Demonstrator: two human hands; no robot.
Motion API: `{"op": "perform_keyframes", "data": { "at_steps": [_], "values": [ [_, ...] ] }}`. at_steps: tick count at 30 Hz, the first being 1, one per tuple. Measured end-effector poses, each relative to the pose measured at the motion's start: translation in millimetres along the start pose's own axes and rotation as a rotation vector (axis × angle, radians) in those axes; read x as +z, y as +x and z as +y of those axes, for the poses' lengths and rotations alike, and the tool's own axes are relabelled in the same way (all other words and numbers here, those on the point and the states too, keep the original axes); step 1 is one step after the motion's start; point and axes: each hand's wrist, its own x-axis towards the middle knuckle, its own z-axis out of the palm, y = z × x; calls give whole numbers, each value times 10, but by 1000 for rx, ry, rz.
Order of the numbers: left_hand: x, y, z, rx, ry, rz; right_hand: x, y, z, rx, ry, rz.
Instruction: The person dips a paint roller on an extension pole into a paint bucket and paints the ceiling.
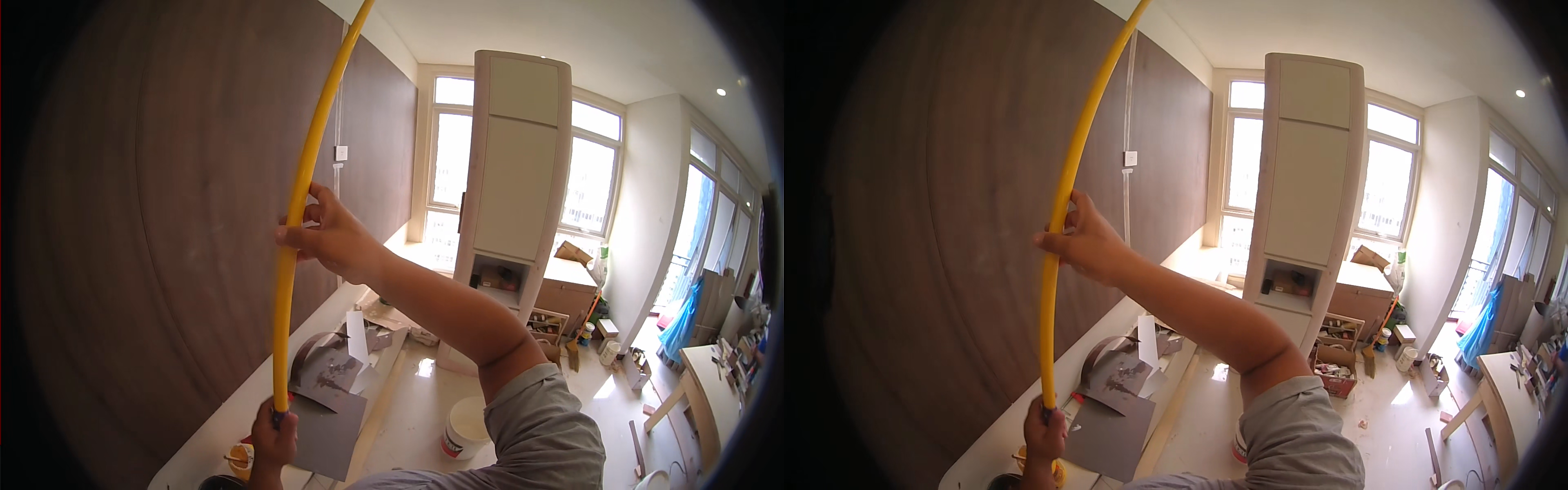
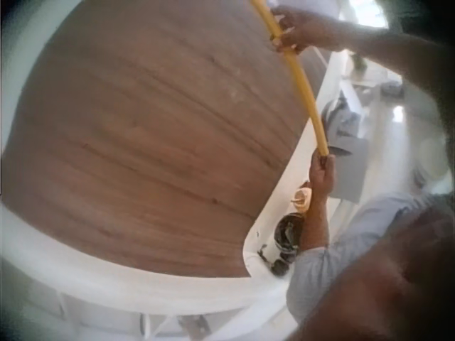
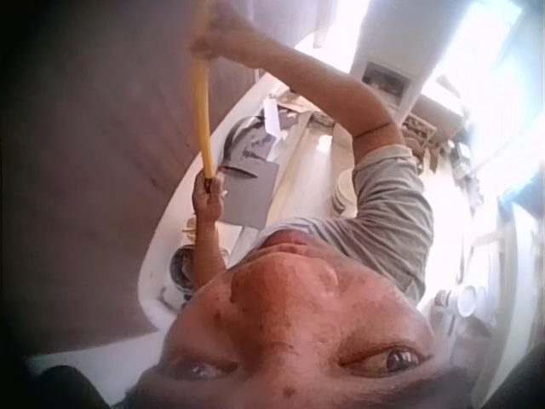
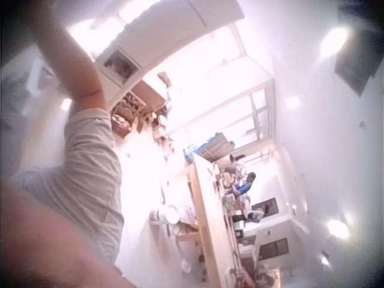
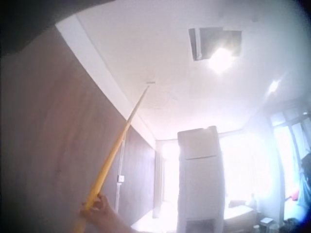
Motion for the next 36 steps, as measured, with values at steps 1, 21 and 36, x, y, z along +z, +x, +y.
{"op": "perform_keyframes", "data": {
  "at_steps": [1, 21, 36],
  "values": [
    [-32, -133, -252, -8, 53, -39, -45, 6, 61, 20, 26, 32],
    [-1026, -1426, -1321, -370, 880, -530, -87, -2654, 2140, 479, 507, 509],
    [-23, -810, -1287, -288, 834, -573, -1480, -3773, 2645, 529, 646, 809]
  ]
}}
